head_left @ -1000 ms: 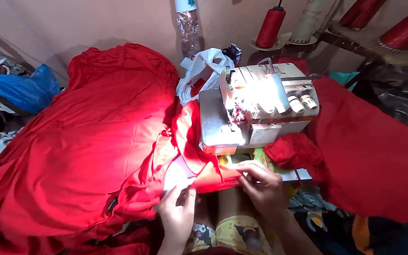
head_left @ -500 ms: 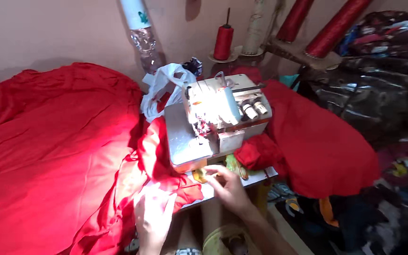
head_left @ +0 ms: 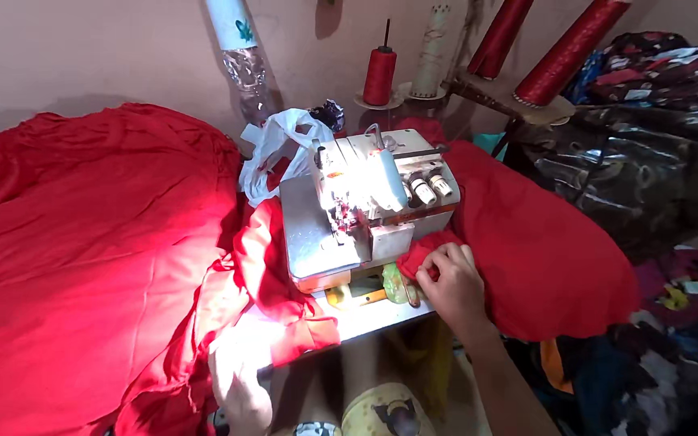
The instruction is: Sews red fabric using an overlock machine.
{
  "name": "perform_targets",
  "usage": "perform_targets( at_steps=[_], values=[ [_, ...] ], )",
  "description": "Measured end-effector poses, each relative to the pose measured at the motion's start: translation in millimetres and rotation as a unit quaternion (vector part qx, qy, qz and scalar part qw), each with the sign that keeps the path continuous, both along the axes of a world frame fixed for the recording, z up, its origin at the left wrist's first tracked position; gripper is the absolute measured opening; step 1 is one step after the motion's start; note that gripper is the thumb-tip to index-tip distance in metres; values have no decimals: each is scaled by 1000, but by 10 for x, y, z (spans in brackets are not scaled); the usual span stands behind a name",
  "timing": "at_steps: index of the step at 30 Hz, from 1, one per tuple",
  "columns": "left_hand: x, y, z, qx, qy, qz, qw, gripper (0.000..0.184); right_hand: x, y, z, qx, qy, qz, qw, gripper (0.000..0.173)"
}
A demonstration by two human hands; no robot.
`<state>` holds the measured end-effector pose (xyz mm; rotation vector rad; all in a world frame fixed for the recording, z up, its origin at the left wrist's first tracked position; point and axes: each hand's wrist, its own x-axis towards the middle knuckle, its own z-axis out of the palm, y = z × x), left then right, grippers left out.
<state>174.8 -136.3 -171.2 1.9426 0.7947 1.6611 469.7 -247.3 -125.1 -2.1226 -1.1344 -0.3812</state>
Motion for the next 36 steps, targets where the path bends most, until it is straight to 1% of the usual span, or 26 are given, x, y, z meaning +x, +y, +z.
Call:
perform_targets(
  at_steps=[2,4,5,6,7,9,10,12,15,16,17,19,20,22,24,26,28,30,31,34,36],
  values=[
    [124,-145,130,-14,0,-18,1000,27,29,-5,18,15,7,11,1000,9],
    [260,-287,196,-26,36,-57,997,19,30,-28,21,1,-2,27,1000,17],
    [313,-319,203,-20,72,-84,994,20,16,-37,17,-13,-11,33,999,22],
    [365,-332,198,-8,100,-110,989,25,4,-37,4,-25,-21,34,999,22],
    [425,-339,189,4,113,-127,985,28,2,-30,-15,-29,-30,31,999,18],
    [565,-357,177,12,93,-154,984,28,26,-20,-34,-17,-26,24,999,8],
    [625,-358,168,14,80,-170,982,28,46,-19,-26,-7,-12,22,1000,8],
    [713,-374,176,13,78,-191,978,28,70,-38,-2,-4,11,25,1000,13],
    [790,-412,245,21,103,-210,972,30,47,-59,-8,-33,7,48,998,30],
    [801,-420,250,23,107,-219,970,28,29,-59,-23,-46,4,49,998,29],
    [807,-424,241,23,106,-225,968,26,17,-55,-48,-49,0,45,998,22],
    [801,-429,208,21,103,-229,968,24,38,-45,-95,-21,0,39,999,9],
    [788,-427,197,19,105,-229,968,23,61,-53,-98,-4,22,44,999,7],
    [764,-420,186,6,108,-232,967,24,111,-67,-83,46,76,58,994,11],
    [788,-392,214,-3,106,-244,964,24,142,-79,-17,116,133,70,982,15],
    [899,-351,298,15,96,-261,960,21,114,-114,131,161,198,93,962,15],
    [1067,-341,443,52,95,-279,954,24,12,-158,291,203,263,150,931,11],
    [1227,-386,571,79,108,-266,955,34,-127,-196,393,221,290,202,909,12],
    [1293,-417,593,90,109,-246,959,34,-199,-202,422,222,294,213,905,14],
    [1349,-512,477,115,80,-171,975,22,-349,-194,427,231,314,228,892,14],
    [1295,-526,341,140,63,-121,981,21,-394,-178,380,243,326,238,882,12]
  ],
)
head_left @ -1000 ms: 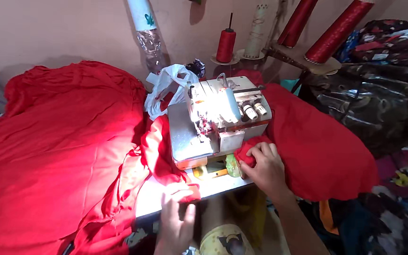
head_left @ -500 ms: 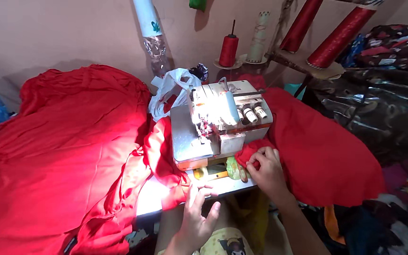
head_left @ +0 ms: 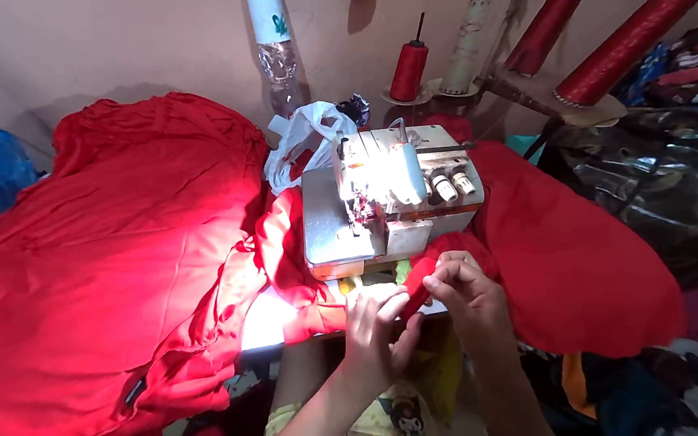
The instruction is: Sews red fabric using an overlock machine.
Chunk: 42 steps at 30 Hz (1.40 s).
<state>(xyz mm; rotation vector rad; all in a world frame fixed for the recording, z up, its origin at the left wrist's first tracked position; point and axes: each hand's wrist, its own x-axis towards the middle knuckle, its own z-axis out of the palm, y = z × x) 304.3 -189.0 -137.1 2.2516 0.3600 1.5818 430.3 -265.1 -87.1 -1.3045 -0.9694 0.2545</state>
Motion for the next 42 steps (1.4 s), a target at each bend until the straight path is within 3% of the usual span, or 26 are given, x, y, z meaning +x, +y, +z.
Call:
perform_targets(
  at_steps=[5,10,12,14,15,17,19,20,27,30,34,38,40,41,42],
  values=[
    [-177,55,-187,55,42,22,997,15,-118,8,-59,-1,18,26,1000,10],
    [-221,44,-159,61,62,87,992,34,-212,14,-59,7,2,33,999,10],
    [-263,18,-128,20,76,98,992,50,-242,16,-102,13,-30,23,999,12],
    [-322,-36,-35,-150,93,13,984,57,-293,0,-158,9,-77,19,997,15],
    [-354,-54,44,-275,82,-53,957,49,-334,-16,-191,6,-102,21,995,15],
    [-389,-46,231,-528,-1,-159,834,25,-446,-59,-270,8,-136,25,990,15],
    [-392,-26,370,-647,-72,-180,738,18,-554,-112,-351,11,-135,36,990,14],
    [-412,-30,408,-660,-90,-185,723,19,-582,-136,-386,15,-123,43,991,13],
    [-518,-130,423,-618,-136,-224,741,25,-509,-110,-384,24,-29,30,999,29],
    [-551,-152,335,-555,-110,-216,796,24,-510,-83,-339,-14,-17,74,997,24],
    [-648,-175,197,-483,-68,-171,856,24,-467,-38,-318,21,-22,96,995,10],
    [-715,-75,-47,-341,-132,-57,929,20,-285,-61,-173,-12,-10,266,964,11],
    [-754,-26,-22,-360,-83,-106,923,26,-207,-1,-96,-54,-34,381,922,15],
    [-764,-31,30,-413,-57,-165,894,29,-195,36,-64,-67,-56,420,903,15],
    [-756,-53,103,-495,-50,-228,837,30,-189,66,-31,-72,-77,447,888,16]
  ],
)
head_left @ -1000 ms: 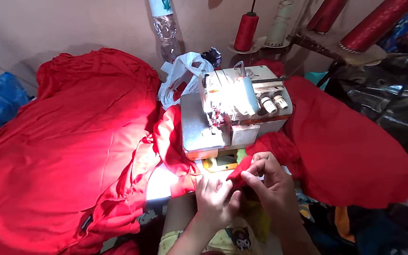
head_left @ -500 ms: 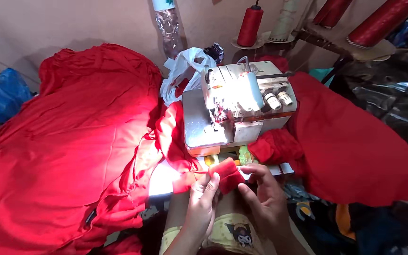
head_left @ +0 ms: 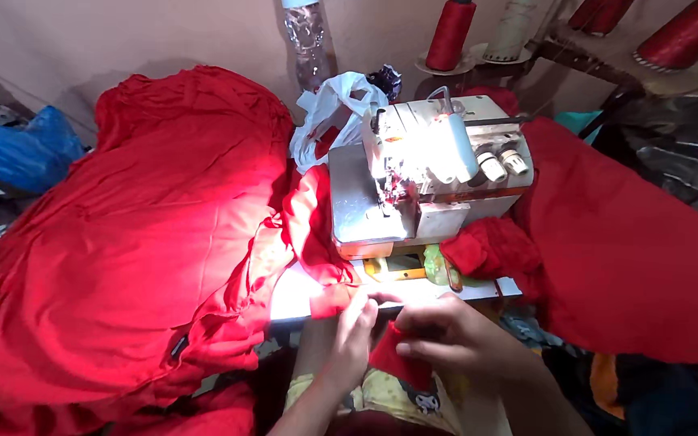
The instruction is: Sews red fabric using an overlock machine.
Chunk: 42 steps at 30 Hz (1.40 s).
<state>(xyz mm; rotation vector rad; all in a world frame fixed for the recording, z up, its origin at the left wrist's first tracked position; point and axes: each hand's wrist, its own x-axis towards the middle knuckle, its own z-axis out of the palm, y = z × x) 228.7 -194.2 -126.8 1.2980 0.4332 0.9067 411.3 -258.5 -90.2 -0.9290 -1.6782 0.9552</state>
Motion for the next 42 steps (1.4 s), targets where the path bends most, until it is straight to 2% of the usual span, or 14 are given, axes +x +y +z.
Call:
perform_targets(
  at_steps=[2,3,5,7,9,14,17,21,23,25,29,33,38,42],
  values=[
    [18,-26,107,-182,-18,-114,977,35,14,25,71,12,-20,36,999,17],
    [1,-13,90,-211,-39,-161,963,35,29,29,105,25,-24,47,998,16],
    [-65,69,-31,-134,-73,-234,960,40,72,28,127,50,-15,68,996,15],
    [-152,190,-99,16,-72,-243,967,27,116,13,111,57,1,77,995,18],
    [-248,292,-11,121,-62,-212,968,16,136,-8,81,57,3,63,996,23],
    [-449,304,254,309,42,-124,942,18,-81,-89,58,110,-50,-66,990,18],
    [-645,130,311,306,161,-50,937,28,-164,-121,-22,116,-77,-54,989,18],
    [-931,118,55,268,195,-2,944,21,-183,77,-276,2,-50,27,998,22],
    [-919,210,19,297,246,78,919,22,-246,245,-306,-42,-62,-37,996,23],
    [-819,367,60,332,337,139,870,21,-354,422,-305,-32,-141,-144,979,20],
    [-739,734,223,234,440,-5,867,27,-470,566,-316,-52,-252,-181,949,18],
    [-781,743,235,231,430,-30,872,28,-452,494,-363,-27,-232,-196,952,20],
    [-814,548,215,288,363,80,883,25,-429,434,-462,99,-181,-267,941,23],
    [-765,466,281,294,285,118,905,20,-413,383,-330,210,-224,-269,913,14]
  ],
)
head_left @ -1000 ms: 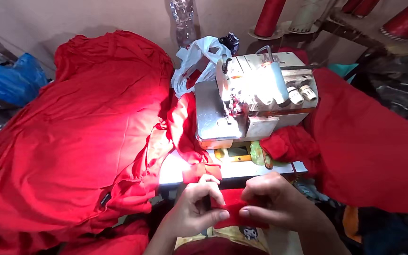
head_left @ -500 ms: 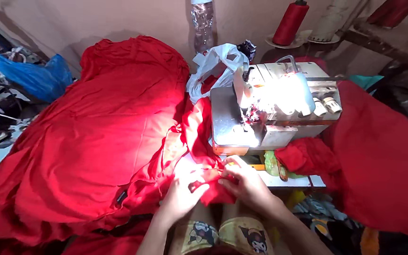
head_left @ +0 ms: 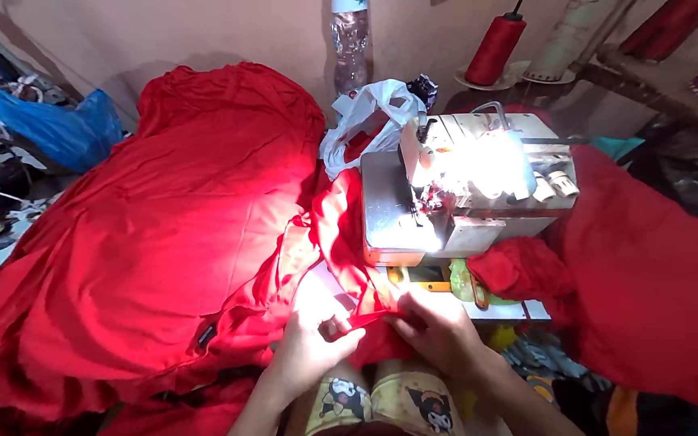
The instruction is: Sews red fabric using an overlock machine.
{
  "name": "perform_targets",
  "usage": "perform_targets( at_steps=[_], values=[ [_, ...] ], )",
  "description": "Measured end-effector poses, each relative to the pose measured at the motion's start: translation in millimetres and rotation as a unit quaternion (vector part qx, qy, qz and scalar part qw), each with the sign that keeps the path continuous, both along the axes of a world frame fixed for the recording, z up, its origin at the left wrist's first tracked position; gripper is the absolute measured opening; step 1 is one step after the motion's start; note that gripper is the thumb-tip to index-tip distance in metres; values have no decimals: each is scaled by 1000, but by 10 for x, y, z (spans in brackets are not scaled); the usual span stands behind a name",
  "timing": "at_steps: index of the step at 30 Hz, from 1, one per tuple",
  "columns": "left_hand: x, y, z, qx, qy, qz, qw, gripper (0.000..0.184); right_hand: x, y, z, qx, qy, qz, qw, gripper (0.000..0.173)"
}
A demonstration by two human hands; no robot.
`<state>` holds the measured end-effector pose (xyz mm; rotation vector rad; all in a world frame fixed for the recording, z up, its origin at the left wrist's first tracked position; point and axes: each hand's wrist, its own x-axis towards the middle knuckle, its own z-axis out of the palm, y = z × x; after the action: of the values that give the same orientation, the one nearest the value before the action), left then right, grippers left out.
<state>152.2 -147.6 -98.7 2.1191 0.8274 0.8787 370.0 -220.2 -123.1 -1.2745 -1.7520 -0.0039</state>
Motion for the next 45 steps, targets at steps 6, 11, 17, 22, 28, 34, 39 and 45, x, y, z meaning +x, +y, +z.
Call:
perform_targets(
  at_steps=[6,11,17,22,28,34,39,45],
  values=[
    [118,7,197,26,32,-31,999,21,137,-51,155,-23,-94,37,995,20],
    [472,262,324,134,42,4,990,16,329,108,67,46,84,-66,993,21],
    [1394,587,523,235,134,62,961,16,17,398,113,16,622,-113,774,11],
    [1391,714,414,127,220,72,964,25,26,155,78,-101,748,-48,654,24],
    [1587,820,617,105,259,82,957,18,135,427,-87,30,569,-134,810,16],
    [1616,1503,182,159,121,45,979,14,248,673,-52,7,538,-117,835,24],
    [1203,1365,756,110,136,-188,966,27,246,586,-100,38,514,-140,845,19],
    [1273,1209,995,80,209,-180,958,22,329,511,-112,242,296,-225,896,25]
  ],
)
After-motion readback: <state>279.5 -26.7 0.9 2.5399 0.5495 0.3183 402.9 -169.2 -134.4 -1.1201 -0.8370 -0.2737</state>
